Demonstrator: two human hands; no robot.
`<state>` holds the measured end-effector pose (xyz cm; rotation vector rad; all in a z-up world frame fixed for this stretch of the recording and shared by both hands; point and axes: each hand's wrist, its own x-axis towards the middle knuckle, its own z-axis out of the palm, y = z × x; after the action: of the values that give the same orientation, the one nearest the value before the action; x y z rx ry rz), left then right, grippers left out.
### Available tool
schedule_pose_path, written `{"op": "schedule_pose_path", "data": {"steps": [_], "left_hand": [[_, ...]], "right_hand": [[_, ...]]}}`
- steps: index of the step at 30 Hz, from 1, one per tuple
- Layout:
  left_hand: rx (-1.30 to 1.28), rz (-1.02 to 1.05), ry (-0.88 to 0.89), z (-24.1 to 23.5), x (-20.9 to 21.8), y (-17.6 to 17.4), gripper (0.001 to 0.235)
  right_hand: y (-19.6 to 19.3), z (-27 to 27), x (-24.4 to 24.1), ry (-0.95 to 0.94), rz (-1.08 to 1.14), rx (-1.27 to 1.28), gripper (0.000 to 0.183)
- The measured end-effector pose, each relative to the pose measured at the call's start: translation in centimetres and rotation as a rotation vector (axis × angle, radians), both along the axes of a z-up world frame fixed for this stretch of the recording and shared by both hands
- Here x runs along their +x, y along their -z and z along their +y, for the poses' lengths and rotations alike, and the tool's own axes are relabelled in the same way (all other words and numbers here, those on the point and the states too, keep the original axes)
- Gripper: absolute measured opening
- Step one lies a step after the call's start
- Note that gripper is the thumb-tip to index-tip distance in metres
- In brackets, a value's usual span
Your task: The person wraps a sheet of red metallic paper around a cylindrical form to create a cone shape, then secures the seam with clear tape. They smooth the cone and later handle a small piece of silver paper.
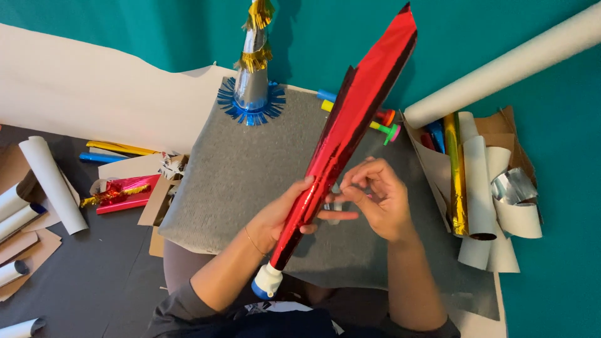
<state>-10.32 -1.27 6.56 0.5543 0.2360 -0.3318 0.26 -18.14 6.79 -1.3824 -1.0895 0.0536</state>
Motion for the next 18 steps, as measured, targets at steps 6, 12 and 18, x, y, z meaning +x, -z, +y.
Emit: {"op": "schedule_pose_path", "data": {"steps": [6, 12, 18], "left_hand": [[-0.013, 0.058, 0.013, -0.1, -0.2, -0.7, 0.049], [0.006, 0.071, 0.008, -0.2, 1.0, 3.0, 0.049], [-0.024, 0.087, 0.015, -0.5, 0.1, -0.4, 0.048]], "right_hand": [[-0.7, 0.4, -0.6, 0.047, -0.034, -0.022, 0.015], [0.4, 0.4, 0.0, 0.084, -0.146, -0.018, 0.015], [-0.3, 0.7, -0.2, 0.110, -0.207, 0.000, 0.018]]}}
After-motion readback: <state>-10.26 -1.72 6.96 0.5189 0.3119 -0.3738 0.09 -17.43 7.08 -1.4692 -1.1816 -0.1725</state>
